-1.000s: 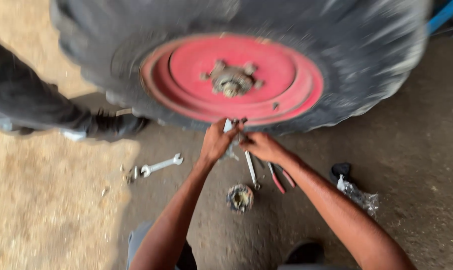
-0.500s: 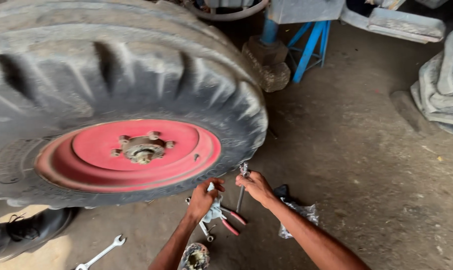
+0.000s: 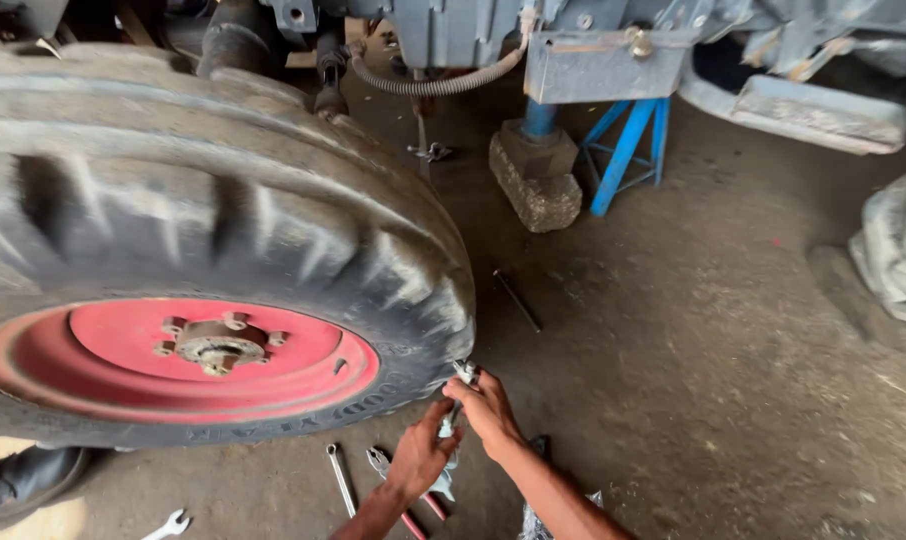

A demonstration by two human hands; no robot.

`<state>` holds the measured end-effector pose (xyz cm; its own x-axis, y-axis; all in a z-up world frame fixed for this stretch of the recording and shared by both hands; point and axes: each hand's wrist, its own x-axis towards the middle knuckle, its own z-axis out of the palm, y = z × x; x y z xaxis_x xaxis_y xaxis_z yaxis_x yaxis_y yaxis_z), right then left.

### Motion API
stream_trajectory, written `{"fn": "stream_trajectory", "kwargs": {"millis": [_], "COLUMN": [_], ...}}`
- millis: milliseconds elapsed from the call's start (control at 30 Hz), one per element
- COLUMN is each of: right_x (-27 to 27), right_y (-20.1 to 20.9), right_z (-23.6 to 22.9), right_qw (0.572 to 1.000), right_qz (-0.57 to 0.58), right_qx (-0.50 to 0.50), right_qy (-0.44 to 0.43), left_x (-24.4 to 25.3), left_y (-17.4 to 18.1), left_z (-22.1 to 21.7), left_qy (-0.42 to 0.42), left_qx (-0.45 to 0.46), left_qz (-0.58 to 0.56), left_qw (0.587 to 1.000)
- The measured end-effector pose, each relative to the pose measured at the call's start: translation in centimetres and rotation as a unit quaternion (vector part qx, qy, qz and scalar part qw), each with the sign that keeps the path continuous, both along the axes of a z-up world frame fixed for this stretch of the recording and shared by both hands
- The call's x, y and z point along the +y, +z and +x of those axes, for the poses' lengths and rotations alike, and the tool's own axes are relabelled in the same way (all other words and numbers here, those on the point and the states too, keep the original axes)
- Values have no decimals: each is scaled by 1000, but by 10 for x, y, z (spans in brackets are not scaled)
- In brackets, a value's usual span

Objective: The recorder is maintaining a tractor by repairing the wheel hub, removing and cleaning components, and using various hand tools.

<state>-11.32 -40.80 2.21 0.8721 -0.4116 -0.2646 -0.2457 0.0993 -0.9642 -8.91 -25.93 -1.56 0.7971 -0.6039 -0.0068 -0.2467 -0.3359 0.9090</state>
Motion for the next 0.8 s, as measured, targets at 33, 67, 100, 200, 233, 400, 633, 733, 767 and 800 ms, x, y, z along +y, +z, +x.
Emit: {"fn": "stream_trajectory", "kwargs": {"millis": [33,67,100,200,233,400,633,733,767,800], "right_x": [-4,-9,-24,-79,-100,-155,-224,-232,-233,-231], "right_y": [-9,-18,-40,-97,-113,-157,-311,-323,-309,-290], "right_z": [-1,-1,1,6,-3,-36,-52,-72,-77,-81], "right_qw": [999,997,997,973,956,956,750,771,810,809], "right_qz": [23,46,54,-16,-118,-273,-605,-588,-547,-546], "right_qx": [-11,-22,-16,-108,-159,86,218,191,175,177], "right_qy": [25,50,53,203,217,66,153,152,122,127], "left_x": [-5,-10,-13,-24,-26,-39,-70,-77,-80,-83], "left_y": [2,4,-9,-51,-68,-94,-174,-225,-247,-258], "left_z": [0,1,4,20,19,-5,-7,-11,-11,-13], "left_qy": [20,39,42,36,19,-55,-69,-59,-53,-52], "left_qx": [-24,-47,-41,-43,-24,-7,27,-17,-80,-74], "left_qz": [17,33,41,164,217,321,385,369,348,349], "left_qw": [999,998,997,985,976,946,920,927,933,933]}}
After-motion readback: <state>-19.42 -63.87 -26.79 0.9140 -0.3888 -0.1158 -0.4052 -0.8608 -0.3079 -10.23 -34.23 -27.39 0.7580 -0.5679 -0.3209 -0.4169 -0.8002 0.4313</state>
